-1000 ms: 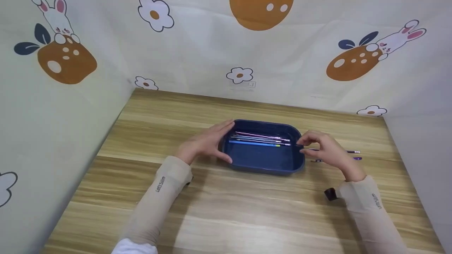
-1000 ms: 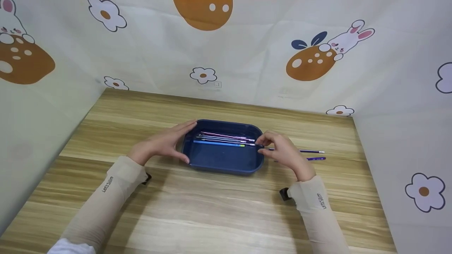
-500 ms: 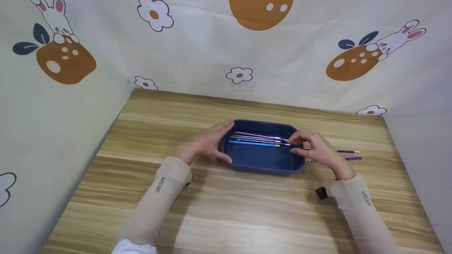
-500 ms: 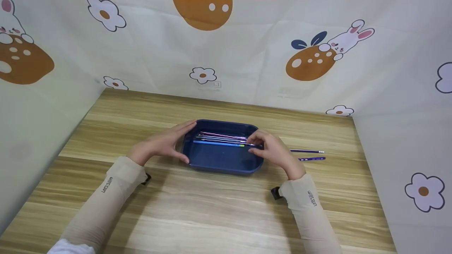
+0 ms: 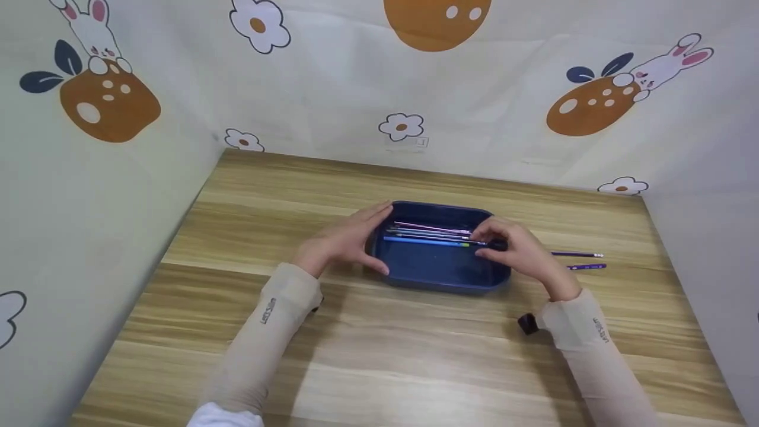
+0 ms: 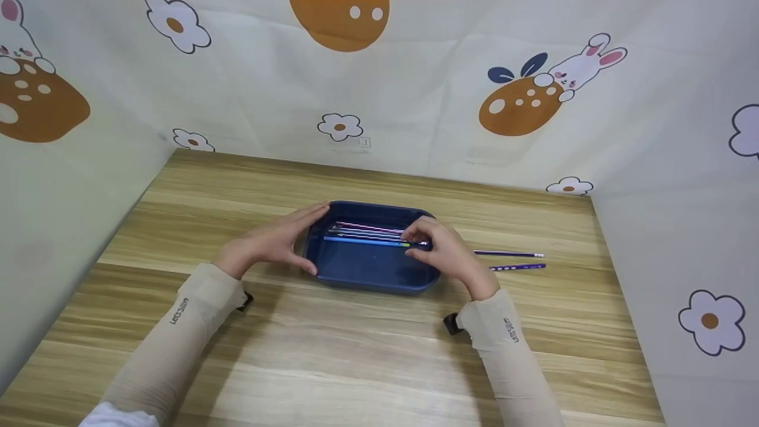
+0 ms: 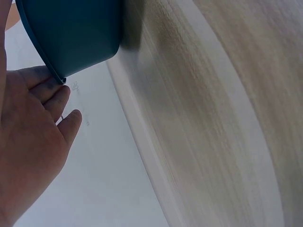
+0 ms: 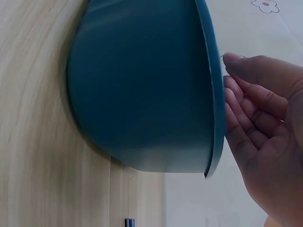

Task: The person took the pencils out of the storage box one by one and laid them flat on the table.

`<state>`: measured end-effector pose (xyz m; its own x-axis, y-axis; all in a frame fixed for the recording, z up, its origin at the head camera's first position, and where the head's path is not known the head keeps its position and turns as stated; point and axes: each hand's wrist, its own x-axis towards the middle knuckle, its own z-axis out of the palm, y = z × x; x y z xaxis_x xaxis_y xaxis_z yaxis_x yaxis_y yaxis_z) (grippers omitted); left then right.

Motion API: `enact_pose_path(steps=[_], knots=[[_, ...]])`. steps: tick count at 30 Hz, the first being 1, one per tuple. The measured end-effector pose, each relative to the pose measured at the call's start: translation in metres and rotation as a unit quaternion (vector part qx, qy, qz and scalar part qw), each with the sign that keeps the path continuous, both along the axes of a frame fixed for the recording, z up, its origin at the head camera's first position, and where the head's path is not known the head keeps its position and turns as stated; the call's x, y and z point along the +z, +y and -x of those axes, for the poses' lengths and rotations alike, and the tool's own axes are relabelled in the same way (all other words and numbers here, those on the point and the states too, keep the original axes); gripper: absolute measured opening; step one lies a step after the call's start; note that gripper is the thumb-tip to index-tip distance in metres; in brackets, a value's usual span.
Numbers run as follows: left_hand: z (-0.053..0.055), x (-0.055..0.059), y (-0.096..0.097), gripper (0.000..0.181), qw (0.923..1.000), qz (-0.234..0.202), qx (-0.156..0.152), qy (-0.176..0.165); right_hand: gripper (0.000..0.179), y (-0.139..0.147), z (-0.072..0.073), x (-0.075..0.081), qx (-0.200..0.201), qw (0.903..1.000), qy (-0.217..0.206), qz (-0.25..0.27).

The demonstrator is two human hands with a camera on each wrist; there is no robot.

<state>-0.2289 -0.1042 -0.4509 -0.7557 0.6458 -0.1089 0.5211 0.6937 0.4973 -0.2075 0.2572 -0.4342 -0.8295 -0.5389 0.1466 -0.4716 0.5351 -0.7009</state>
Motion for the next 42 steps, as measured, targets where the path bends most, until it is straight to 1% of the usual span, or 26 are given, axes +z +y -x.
enact_pose_path(steps=[4, 11, 19, 23, 27, 35, 38, 42], knots=[[0.0, 0.0, 0.0, 0.13, 1.0, 0.001, 0.001, 0.0, 0.024, -0.003, 0.001, -0.003, 0.006, 0.9999, 0.008, 0.012], [0.0, 0.0, -0.001, 0.13, 1.0, -0.004, 0.001, -0.005, 0.022, -0.009, 0.003, -0.004, 0.009, 0.9998, -0.012, 0.014], [0.0, 0.0, -0.001, 0.129, 0.9999, -0.009, -0.002, -0.004, 0.023, -0.016, 0.005, -0.008, 0.013, 0.9994, -0.018, 0.028], [-0.001, 0.0, -0.001, 0.129, 0.9999, -0.013, -0.004, 0.0, 0.022, -0.019, 0.006, -0.011, 0.015, 0.999, -0.016, 0.04], [-0.001, 0.0, -0.001, 0.129, 1.0, -0.009, -0.001, -0.002, 0.022, -0.024, 0.007, -0.013, 0.02, 0.9985, -0.008, 0.05], [-0.002, 0.001, -0.001, 0.13, 0.9999, -0.01, -0.001, -0.006, 0.023, -0.039, 0.003, -0.005, 0.016, 0.9993, -0.007, 0.034], [-0.001, 0.001, -0.001, 0.13, 0.9999, -0.011, 0.001, -0.009, 0.024, -0.041, 0.005, -0.009, 0.013, 0.9993, -0.002, 0.035], [-0.001, 0.0, -0.001, 0.13, 0.9999, -0.009, -0.001, -0.007, 0.025, -0.041, 0.01, -0.017, 0.02, 0.9986, -0.001, 0.049]])
